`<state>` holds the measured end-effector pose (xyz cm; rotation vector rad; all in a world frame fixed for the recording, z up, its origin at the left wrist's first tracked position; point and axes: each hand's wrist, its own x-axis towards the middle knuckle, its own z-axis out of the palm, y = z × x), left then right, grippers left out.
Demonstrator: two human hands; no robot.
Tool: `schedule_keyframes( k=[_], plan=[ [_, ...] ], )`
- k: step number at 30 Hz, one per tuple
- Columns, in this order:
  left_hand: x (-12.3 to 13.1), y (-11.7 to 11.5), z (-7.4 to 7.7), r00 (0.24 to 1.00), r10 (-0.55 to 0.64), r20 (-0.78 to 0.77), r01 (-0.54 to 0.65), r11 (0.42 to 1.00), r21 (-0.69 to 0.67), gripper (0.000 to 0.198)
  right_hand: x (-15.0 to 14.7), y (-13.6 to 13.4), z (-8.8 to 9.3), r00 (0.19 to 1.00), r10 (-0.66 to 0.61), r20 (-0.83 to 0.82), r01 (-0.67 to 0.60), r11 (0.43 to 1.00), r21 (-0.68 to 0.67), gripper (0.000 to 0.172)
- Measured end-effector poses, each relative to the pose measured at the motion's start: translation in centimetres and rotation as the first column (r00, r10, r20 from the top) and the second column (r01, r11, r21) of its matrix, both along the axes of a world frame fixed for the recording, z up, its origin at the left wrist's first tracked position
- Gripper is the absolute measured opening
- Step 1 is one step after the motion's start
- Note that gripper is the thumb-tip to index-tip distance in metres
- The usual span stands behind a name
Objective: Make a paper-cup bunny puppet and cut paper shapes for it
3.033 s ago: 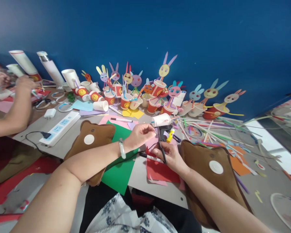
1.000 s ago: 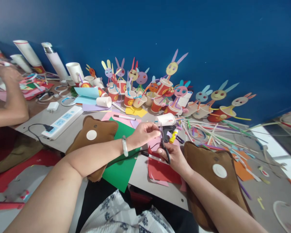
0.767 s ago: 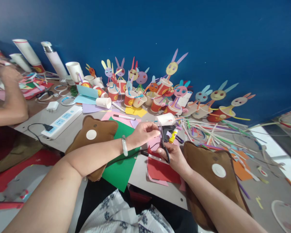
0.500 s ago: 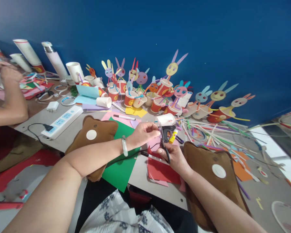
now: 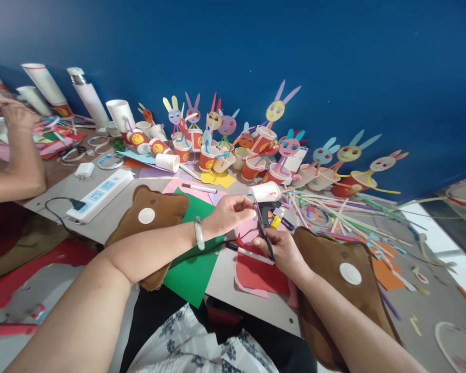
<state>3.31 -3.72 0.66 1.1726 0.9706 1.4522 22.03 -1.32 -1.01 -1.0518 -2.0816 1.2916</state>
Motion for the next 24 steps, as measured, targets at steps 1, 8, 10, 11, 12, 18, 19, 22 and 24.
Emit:
schedule_keyframes(
  k=[1,8,10,11,12,18,19,22,24],
  plan=[
    [0.00,0.02,-0.01,1.000,0.001,-0.001,-0.001,1.000,0.004,0.007,0.04,0.01,-0.01,1.000,0.001,0.001,-0.001,1.000,-0.003,0.055],
    [-0.01,-0.05,0.16,1.000,0.003,-0.013,-0.002,1.000,0.012,0.006,0.40,0.16,-0.21,1.000,0.011,0.000,-0.011,0.999,-0.039,0.055],
    [-0.03,-0.12,0.23,1.000,0.001,-0.024,0.000,1.000,0.016,0.007,0.46,0.21,-0.19,1.000,0.011,0.003,-0.011,0.999,-0.040,0.055],
    [-0.05,-0.15,0.26,1.000,0.000,-0.029,0.001,1.000,0.019,0.007,0.46,0.23,-0.15,1.000,0.010,0.004,-0.010,0.999,-0.038,0.056],
    [-0.06,-0.16,0.27,0.999,0.000,-0.033,0.001,1.000,0.022,0.007,0.46,0.23,-0.09,1.000,0.012,0.005,-0.011,0.999,-0.038,0.056],
    [-0.08,-0.12,0.17,0.999,0.001,-0.045,0.000,1.000,0.027,0.008,0.36,0.21,0.27,1.000,0.018,0.002,-0.018,0.998,-0.055,0.056],
    [-0.08,-0.11,0.16,0.999,0.001,-0.045,0.001,1.000,0.030,0.008,0.37,0.22,0.29,1.000,0.017,0.005,-0.017,0.998,-0.055,0.056],
    [-0.10,-0.13,0.23,0.999,0.000,-0.044,0.002,0.999,0.036,0.007,0.49,0.32,0.23,1.000,0.017,0.020,-0.016,0.998,-0.055,0.055],
    [-0.10,-0.14,0.29,0.999,-0.002,-0.041,0.003,0.999,0.041,0.007,0.59,0.40,0.15,1.000,0.009,0.027,-0.007,0.999,-0.045,0.055]
  ],
)
